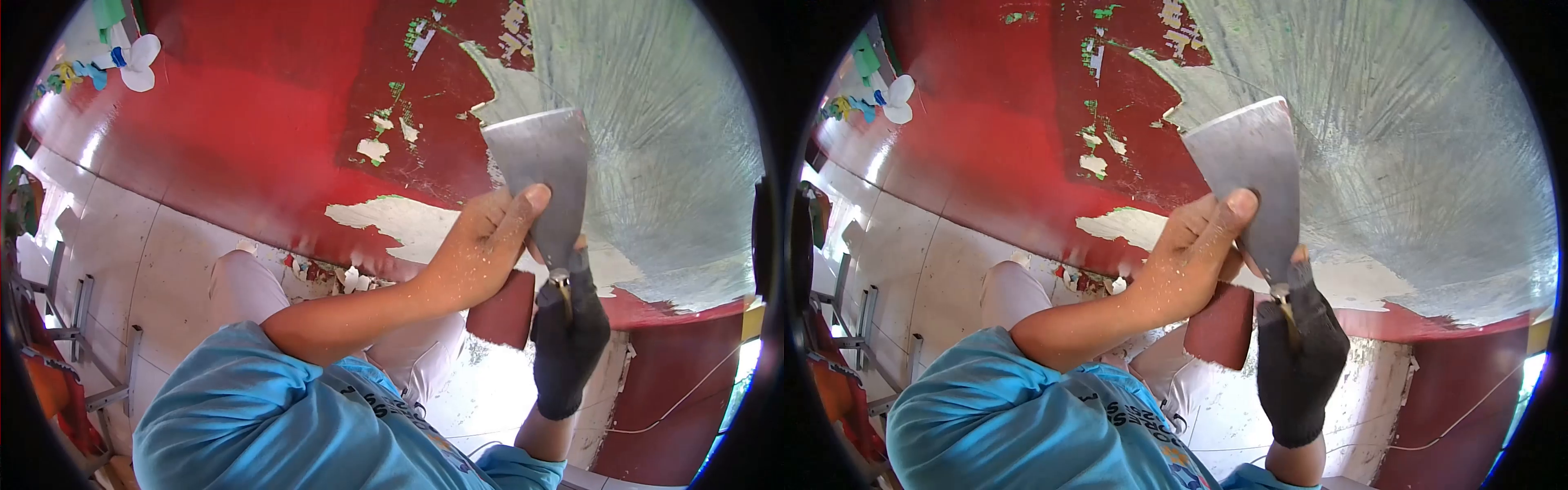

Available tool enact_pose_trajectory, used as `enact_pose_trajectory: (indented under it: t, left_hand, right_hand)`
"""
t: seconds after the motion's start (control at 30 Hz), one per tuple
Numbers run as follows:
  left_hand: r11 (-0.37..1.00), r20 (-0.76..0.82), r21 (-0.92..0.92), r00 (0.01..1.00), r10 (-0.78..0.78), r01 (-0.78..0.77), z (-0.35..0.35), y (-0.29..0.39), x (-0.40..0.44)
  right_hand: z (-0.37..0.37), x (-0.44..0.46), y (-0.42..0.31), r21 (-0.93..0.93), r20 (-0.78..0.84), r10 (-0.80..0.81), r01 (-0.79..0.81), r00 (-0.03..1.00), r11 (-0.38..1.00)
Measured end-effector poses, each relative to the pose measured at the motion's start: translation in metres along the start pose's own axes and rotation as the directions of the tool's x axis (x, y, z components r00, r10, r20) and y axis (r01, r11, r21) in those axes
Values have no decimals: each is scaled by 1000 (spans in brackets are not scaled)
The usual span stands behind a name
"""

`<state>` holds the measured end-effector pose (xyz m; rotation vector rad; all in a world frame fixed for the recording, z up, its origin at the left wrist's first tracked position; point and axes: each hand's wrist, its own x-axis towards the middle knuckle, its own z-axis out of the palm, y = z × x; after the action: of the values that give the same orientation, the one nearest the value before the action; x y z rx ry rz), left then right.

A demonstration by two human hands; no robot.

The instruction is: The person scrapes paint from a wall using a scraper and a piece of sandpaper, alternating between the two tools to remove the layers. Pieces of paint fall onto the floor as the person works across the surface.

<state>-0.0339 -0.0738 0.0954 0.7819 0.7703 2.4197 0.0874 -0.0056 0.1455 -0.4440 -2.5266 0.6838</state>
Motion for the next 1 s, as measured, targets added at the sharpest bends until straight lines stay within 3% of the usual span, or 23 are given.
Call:
enact_pose_trajectory:
  t: [0.03, 0.07, 0.13, 0.2, 0.23, 0.27, 0.33, 0.4, 0.43, 0.5, 0.6, 0.67, 0.7, 0.8, 0.83, 0.93, 0.97, 1.0]
  left_hand:
    - [1000, -2, 8, 1000, 3, -3, -2, 7, 0]
    - [996, -3, 94, 1000, 9, -8, -3, 19, 0]
    - [982, 6, 188, 1000, 2, -3, -3, 33, 2]
    - [999, -91, -20, 995, 28, -30, -4, 41, 7]
    - [1000, -83, -21, 996, 18, -20, -3, 38, 5]
    - [998, 14, 1, 998, 67, -67, -5, 28, 6]
    - [999, 103, 44, 994, 26, -31, 4, 17, 8]
    - [1000, 83, 4, 996, 29, -29, 4, 14, 8]
    - [999, 79, -23, 997, 26, -24, 6, 13, 9]
    - [998, 47, -62, 999, 23, -20, -3, 25, 9]
    - [997, -30, -79, 999, 22, -24, -5, 38, 5]
    - [987, 41, 121, 993, -112, 106, -2, 39, 1]
    - [992, 106, 95, 990, -95, 85, -1, 24, 4]
    - [994, 91, 82, 993, -75, 68, -4, 32, 7]
    - [998, 8, -35, 998, -58, 59, -5, 18, 9]
    - [997, -12, 24, 998, -69, 70, -14, 40, 9]
    - [995, 110, 42, 990, -90, 86, -17, 53, 7]
    - [995, 115, 51, 989, -92, 86, -15, 48, 7]
  right_hand:
    - [-3, -2, 1, 122, 6, 106, -106, 994, 987]
    - [1, 3, 1, 127, 12, 103, -104, 995, 987]
    - [14, 20, -2, -10, -57, -272, 272, 960, 962]
    - [14, 25, -12, -43, -10, -285, 284, 958, 958]
    - [11, 24, -10, -61, -28, -285, 283, 958, 957]
    - [6, 20, -7, -78, -44, -282, 278, 958, 957]
    - [-12, 8, -5, -206, -3, -66, 64, 998, 977]
    - [-10, 3, -10, -89, -104, 126, -135, 987, 987]
    - [-8, 5, -18, -97, -115, 140, -151, 983, 984]
    - [-3, 18, -38, -110, 16, -18, 20, 1000, 994]
    - [-1, 17, -38, -137, 13, 9, -7, 1000, 991]
    - [-13, 4, -23, -339, 1, 48, -45, 999, 940]
    - [-14, 0, -23, -142, -62, 193, -201, 979, 969]
    - [-10, 5, -27, -192, -48, 189, -195, 981, 962]
    - [-3, 10, -34, -176, -58, 137, -145, 989, 974]
    - [9, 18, -43, -178, -43, 55, -61, 998, 982]
    - [7, 18, -39, -175, -42, 48, -55, 998, 983]
    - [2, 14, -33, -221, -17, 61, -63, 998, 973]
